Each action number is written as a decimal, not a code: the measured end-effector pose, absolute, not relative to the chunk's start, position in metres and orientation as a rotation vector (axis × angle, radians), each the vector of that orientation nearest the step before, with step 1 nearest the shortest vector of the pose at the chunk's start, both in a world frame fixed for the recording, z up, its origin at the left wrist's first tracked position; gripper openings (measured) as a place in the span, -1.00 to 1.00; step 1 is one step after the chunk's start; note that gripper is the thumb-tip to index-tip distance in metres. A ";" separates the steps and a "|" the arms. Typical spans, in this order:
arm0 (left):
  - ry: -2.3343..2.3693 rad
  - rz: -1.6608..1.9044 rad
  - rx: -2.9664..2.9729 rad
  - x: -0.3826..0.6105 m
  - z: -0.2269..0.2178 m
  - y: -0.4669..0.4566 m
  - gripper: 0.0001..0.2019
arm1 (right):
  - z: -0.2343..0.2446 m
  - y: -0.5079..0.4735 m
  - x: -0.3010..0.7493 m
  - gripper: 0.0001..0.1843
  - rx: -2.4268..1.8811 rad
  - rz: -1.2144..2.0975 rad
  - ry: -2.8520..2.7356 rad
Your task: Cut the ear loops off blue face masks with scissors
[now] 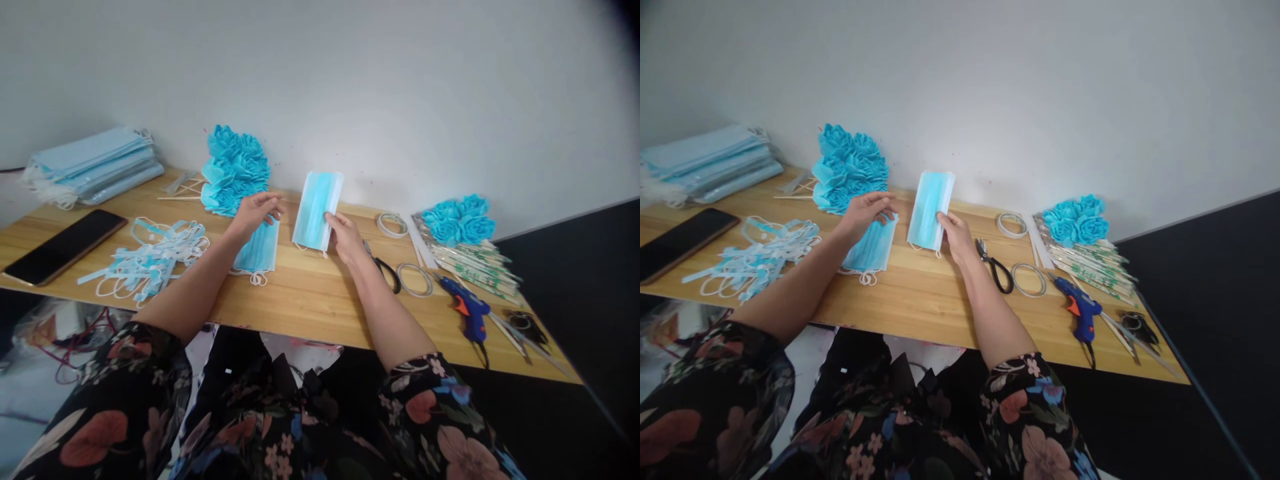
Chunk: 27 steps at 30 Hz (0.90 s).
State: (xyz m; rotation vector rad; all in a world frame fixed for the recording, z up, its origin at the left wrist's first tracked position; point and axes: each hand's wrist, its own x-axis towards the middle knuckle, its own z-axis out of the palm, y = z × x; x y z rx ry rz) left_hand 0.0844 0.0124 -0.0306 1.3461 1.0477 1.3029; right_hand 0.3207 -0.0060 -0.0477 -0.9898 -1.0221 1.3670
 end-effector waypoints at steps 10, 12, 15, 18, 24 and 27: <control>1.644 0.632 2.246 0.041 0.011 -0.012 -0.72 | -0.014 -0.018 0.350 -0.78 -0.681 1.461 -0.862; 1.755 0.269 2.383 0.041 0.010 -0.025 -0.66 | -0.014 -0.018 0.349 -0.74 -0.725 1.520 -0.897; 1.790 -0.048 2.513 0.044 0.000 -0.043 -0.63 | -0.019 -0.015 0.340 -0.70 -0.817 1.623 -0.919; 1.620 -0.011 2.610 0.049 -0.010 -0.059 -0.63 | -0.025 -0.013 0.328 -0.70 -0.892 1.729 -0.885; 1.351 0.316 2.616 0.048 -0.018 -0.067 -0.68 | -0.022 -0.019 0.319 -0.74 -0.891 1.794 -0.913; 1.558 0.419 2.504 0.038 -0.014 -0.062 -0.67 | -0.016 -0.019 0.328 -0.78 -0.756 1.676 -0.834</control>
